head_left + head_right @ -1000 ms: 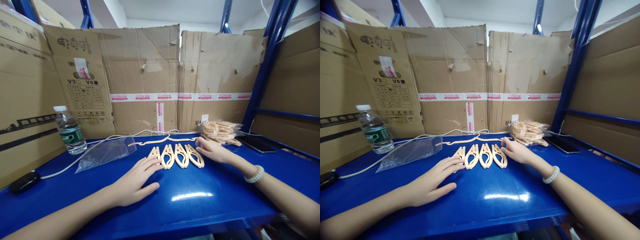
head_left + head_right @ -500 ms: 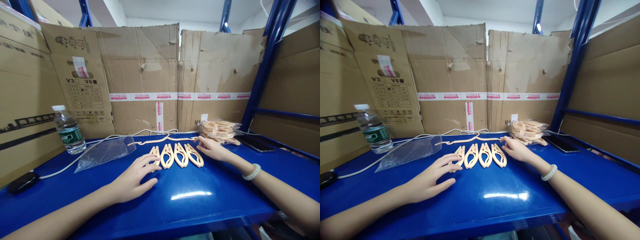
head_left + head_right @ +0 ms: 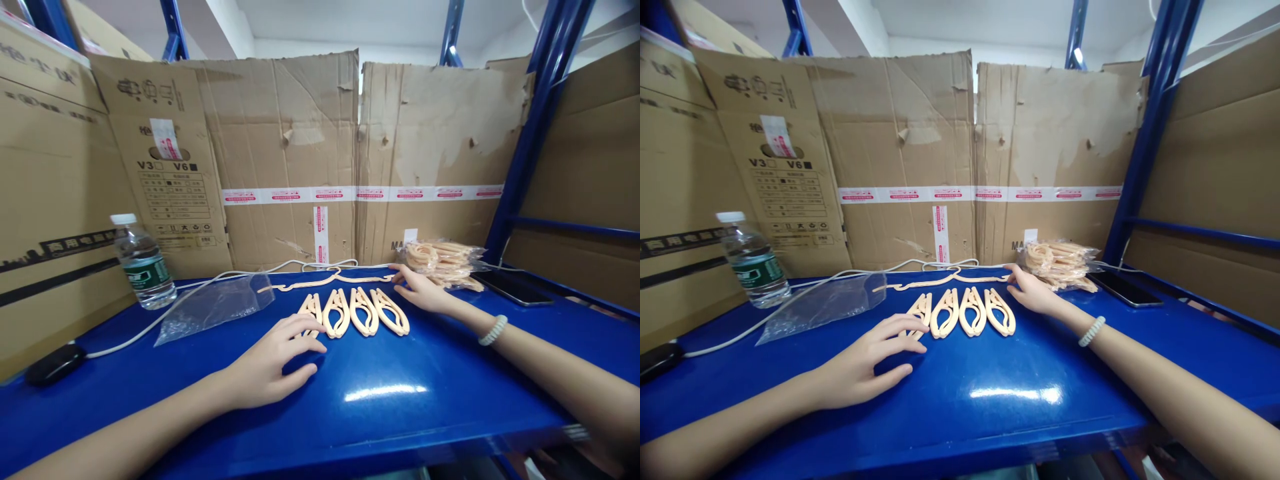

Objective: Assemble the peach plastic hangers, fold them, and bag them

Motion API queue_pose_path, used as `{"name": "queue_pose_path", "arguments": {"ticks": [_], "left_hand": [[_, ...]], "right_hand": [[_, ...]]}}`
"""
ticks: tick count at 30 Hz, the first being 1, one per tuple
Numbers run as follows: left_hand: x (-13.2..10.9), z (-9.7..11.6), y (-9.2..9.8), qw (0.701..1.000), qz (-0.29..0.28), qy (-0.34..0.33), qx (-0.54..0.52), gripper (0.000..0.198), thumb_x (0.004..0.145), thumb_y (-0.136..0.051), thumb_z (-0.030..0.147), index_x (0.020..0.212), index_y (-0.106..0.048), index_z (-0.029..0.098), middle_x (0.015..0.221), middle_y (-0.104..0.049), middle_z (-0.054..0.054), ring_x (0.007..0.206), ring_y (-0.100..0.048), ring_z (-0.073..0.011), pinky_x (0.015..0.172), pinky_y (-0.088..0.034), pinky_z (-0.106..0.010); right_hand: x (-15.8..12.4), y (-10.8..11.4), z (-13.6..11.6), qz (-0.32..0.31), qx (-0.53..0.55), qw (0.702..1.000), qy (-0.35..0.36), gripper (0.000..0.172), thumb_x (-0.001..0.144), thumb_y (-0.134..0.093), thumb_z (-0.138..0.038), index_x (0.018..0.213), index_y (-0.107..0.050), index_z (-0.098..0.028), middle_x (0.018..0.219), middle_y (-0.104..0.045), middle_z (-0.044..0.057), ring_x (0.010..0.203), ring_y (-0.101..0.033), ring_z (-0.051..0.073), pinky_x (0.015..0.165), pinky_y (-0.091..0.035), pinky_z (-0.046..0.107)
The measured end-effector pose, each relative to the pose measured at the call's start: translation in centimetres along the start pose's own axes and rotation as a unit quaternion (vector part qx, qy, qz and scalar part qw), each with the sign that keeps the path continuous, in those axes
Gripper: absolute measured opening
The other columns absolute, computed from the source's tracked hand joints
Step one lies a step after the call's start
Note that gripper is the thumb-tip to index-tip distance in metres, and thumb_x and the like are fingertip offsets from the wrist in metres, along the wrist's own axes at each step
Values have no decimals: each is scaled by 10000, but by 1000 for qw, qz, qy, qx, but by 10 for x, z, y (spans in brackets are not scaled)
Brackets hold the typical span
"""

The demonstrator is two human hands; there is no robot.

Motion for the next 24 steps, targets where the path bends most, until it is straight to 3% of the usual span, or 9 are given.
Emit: {"name": "queue_pose_path", "arguments": {"ticks": [7,12,15,19,24], "left_hand": [[-2,-1,0,1000,8,1,8,277,893,-502,177,1141,-602,249,1348,-520,-89,1283,-436,-255,1092,-365,-461],[-2,-1,1,1000,10,21,18,312,886,-496,168,1177,-577,249,1390,-469,-96,1302,-423,-266,1107,-343,-495],[-3,0,2,999,14,21,21,314,883,-499,164,1172,-580,255,1386,-476,-90,1292,-435,-270,1106,-347,-494],[-4,1,4,999,28,11,17,324,871,-514,154,1170,-585,258,1375,-489,-88,1276,-448,-270,1083,-381,-468],[-5,2,5,999,44,27,-15,332,863,-517,146,1163,-602,260,1375,-485,-95,1245,-483,-266,1064,-404,-465]], "right_hand": [[34,-13,8,-38,-36,998,35,411,848,-510,-174,1256,-531,-131,1268,-606,177,1185,-571,299,1037,-430,469],[50,-24,-2,-89,-46,994,52,399,873,-492,-192,1260,-554,-115,1294,-594,179,1172,-583,272,1013,-450,401],[55,-26,-12,-104,-52,991,59,275,883,-477,-191,1085,-647,-116,1145,-668,169,1055,-630,259,940,-477,368],[59,-20,-21,-125,-54,990,49,131,829,-543,-209,804,-656,-148,809,-706,106,729,-647,218,692,-504,310],[58,1,-28,-117,-21,992,30,100,818,-538,-245,812,-599,-165,733,-689,66,636,-631,183,604,-485,272]]}}
Point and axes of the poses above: each hand's wrist, its own x-axis towards the middle knuckle, its own y-axis out of the back of the hand, z = x × y, the point moved 3 cm from there along x, towards the middle knuckle
